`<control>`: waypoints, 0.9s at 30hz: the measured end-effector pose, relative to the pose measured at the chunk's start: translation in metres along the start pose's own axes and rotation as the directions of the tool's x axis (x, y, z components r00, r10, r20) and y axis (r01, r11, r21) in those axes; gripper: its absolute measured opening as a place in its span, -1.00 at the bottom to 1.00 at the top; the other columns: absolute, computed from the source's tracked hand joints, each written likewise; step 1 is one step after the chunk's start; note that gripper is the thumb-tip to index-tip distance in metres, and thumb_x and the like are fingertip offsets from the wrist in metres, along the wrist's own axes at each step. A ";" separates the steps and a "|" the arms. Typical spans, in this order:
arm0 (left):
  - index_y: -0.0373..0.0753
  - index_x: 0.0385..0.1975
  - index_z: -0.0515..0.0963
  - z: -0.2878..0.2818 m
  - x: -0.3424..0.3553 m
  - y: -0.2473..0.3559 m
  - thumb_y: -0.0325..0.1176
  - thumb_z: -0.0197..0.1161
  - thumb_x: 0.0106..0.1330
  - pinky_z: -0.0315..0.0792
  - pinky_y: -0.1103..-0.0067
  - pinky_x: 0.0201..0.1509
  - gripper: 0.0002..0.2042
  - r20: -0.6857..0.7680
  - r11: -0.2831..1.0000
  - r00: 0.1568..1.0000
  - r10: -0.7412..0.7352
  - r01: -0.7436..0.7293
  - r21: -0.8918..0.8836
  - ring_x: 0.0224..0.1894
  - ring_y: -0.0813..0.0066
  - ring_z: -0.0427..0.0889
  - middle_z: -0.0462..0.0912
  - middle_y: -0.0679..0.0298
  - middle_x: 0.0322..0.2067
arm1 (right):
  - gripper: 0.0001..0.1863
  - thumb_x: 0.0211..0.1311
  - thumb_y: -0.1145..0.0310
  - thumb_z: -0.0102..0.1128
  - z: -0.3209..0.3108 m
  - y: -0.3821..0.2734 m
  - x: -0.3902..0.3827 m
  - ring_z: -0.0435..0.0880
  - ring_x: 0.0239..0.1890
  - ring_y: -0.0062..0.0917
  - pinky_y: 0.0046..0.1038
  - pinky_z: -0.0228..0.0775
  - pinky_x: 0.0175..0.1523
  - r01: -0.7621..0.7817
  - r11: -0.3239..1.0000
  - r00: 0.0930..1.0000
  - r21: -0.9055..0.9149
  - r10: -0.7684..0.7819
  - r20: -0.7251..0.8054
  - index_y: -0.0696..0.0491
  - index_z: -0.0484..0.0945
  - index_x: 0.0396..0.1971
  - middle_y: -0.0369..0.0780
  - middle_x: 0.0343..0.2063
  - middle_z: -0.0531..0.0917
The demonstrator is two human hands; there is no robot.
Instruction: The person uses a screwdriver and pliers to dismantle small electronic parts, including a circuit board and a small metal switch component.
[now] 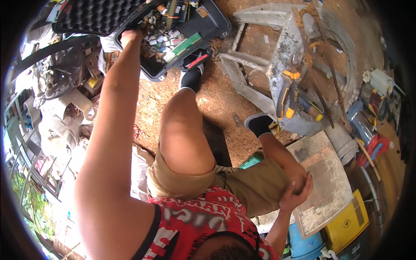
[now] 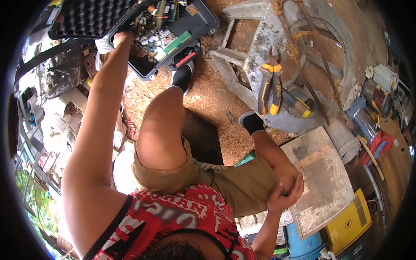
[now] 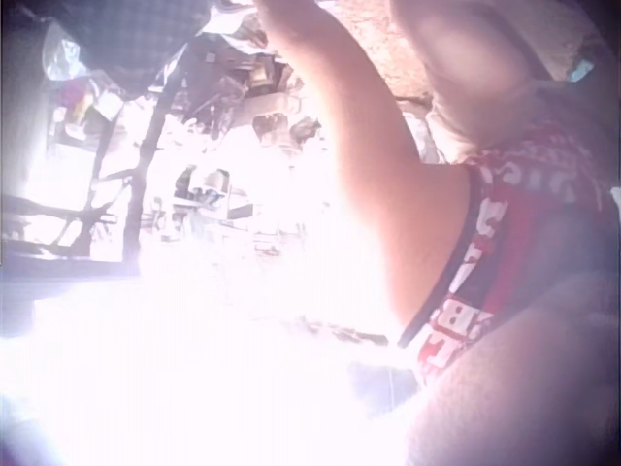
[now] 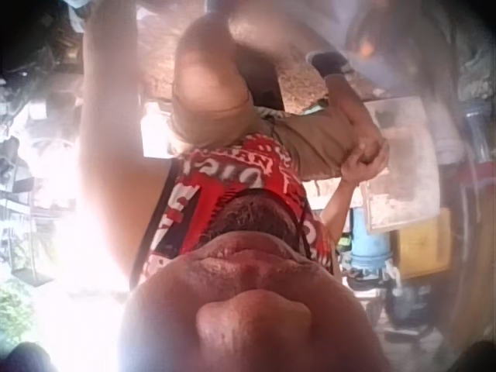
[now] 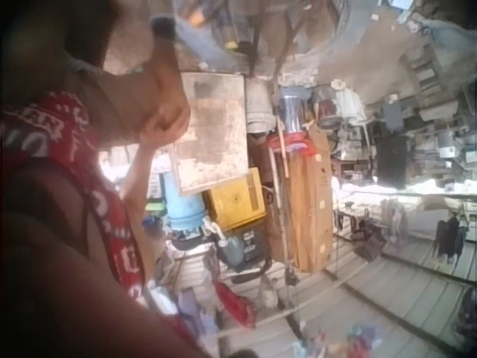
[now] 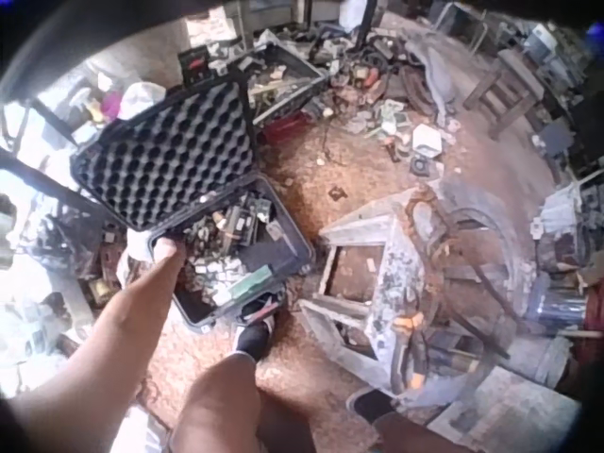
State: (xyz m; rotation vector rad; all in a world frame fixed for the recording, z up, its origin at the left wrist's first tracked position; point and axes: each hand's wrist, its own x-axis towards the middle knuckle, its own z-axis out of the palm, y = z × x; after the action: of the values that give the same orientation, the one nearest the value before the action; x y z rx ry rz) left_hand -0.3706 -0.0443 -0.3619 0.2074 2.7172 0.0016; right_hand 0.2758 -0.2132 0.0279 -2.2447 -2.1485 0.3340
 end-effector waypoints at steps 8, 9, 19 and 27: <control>-0.16 -0.17 0.70 -0.028 -0.033 -0.025 0.12 0.13 0.19 0.54 0.31 0.07 -0.51 -0.194 0.953 0.943 0.272 -0.292 -0.083 -0.04 0.07 0.68 0.71 0.08 -0.16 | -0.42 0.32 0.17 0.12 0.000 0.006 -0.002 0.40 0.22 -0.07 -0.12 0.18 0.31 0.029 0.999 0.999 0.036 -0.028 -0.025 0.22 0.37 0.23 0.03 0.16 0.46; -0.11 -0.17 0.70 -0.031 -0.040 -0.020 0.08 0.15 0.21 0.54 0.33 0.05 -0.57 -0.241 0.981 0.957 0.163 -0.183 -0.059 -0.09 0.09 0.70 0.74 0.17 -0.21 | -0.42 0.32 0.18 0.12 0.001 0.006 -0.002 0.39 0.22 -0.07 -0.11 0.18 0.31 0.046 0.998 0.998 0.042 -0.045 -0.037 0.22 0.37 0.23 0.03 0.16 0.46; -0.13 -0.26 0.70 -0.111 -0.307 0.110 -0.34 0.34 0.25 0.53 0.54 -0.24 -0.89 -0.535 -0.234 -0.024 0.844 -0.915 -0.328 -0.32 0.37 0.64 0.64 0.28 -0.35 | -0.41 0.22 0.25 0.18 0.001 0.006 0.003 0.39 0.21 -0.06 -0.13 0.16 0.31 0.145 0.987 0.981 0.068 -0.134 -0.140 0.17 0.38 0.23 0.03 0.16 0.46; 0.13 -0.14 0.65 -0.109 -0.352 0.134 -0.09 0.27 0.28 0.59 0.41 -0.34 -0.80 -0.337 -0.467 -0.437 0.834 -0.884 -0.012 -0.33 0.31 0.67 0.58 0.39 -0.26 | -0.41 0.21 0.28 0.18 0.000 0.017 -0.008 0.41 0.19 -0.06 -0.14 0.18 0.30 0.107 0.986 0.979 0.127 -0.082 -0.186 0.17 0.38 0.23 0.02 0.15 0.47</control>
State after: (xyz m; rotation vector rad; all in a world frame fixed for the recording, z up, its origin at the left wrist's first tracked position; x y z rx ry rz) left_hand -0.0770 0.0400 -0.1155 2.5507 1.3868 1.0040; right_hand 0.2927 -0.2219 0.0260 -2.0090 -2.0651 0.2553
